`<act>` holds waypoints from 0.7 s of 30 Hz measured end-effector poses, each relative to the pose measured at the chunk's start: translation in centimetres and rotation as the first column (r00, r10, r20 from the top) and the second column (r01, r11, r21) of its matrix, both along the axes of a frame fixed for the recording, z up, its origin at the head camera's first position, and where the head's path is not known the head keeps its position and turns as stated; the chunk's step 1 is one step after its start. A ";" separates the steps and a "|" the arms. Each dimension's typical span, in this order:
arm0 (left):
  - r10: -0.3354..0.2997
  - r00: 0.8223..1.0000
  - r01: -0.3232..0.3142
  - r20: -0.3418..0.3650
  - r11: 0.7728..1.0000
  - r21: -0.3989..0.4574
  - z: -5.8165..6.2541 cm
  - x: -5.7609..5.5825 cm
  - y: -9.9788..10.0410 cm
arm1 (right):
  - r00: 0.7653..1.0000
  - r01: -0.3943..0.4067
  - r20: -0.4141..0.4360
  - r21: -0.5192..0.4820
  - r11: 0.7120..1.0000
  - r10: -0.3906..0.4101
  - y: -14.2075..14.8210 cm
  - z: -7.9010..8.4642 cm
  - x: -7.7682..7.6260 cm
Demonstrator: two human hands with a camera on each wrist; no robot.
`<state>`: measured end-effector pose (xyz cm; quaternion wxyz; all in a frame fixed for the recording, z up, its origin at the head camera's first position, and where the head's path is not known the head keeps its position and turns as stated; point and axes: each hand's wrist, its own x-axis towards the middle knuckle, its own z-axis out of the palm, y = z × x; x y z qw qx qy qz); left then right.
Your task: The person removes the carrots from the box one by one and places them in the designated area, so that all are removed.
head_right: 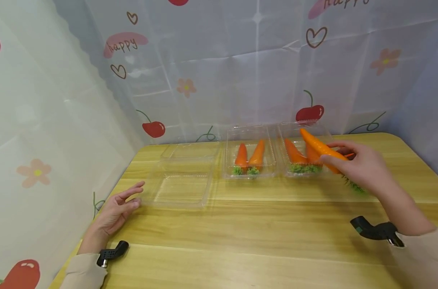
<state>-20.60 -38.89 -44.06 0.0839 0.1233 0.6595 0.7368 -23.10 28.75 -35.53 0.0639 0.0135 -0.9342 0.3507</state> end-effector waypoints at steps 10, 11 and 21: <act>-0.005 1.000 0.005 0.000 1.000 0.009 0.1 0.0 0.0 | 0.996 0.086 -0.042 0.025 0.996 -0.085 3.1 -0.7 -0.9; -0.006 1.000 0.006 0.000 1.000 0.009 0.1 0.0 0.0 | 0.994 0.099 -0.043 0.030 0.995 -0.098 3.5 -0.8 -1.0; 0.000 1.000 0.000 -0.002 1.000 -0.004 0.0 -0.1 -0.1 | 0.970 0.238 0.042 0.031 0.971 -0.239 7.5 -2.1 -1.6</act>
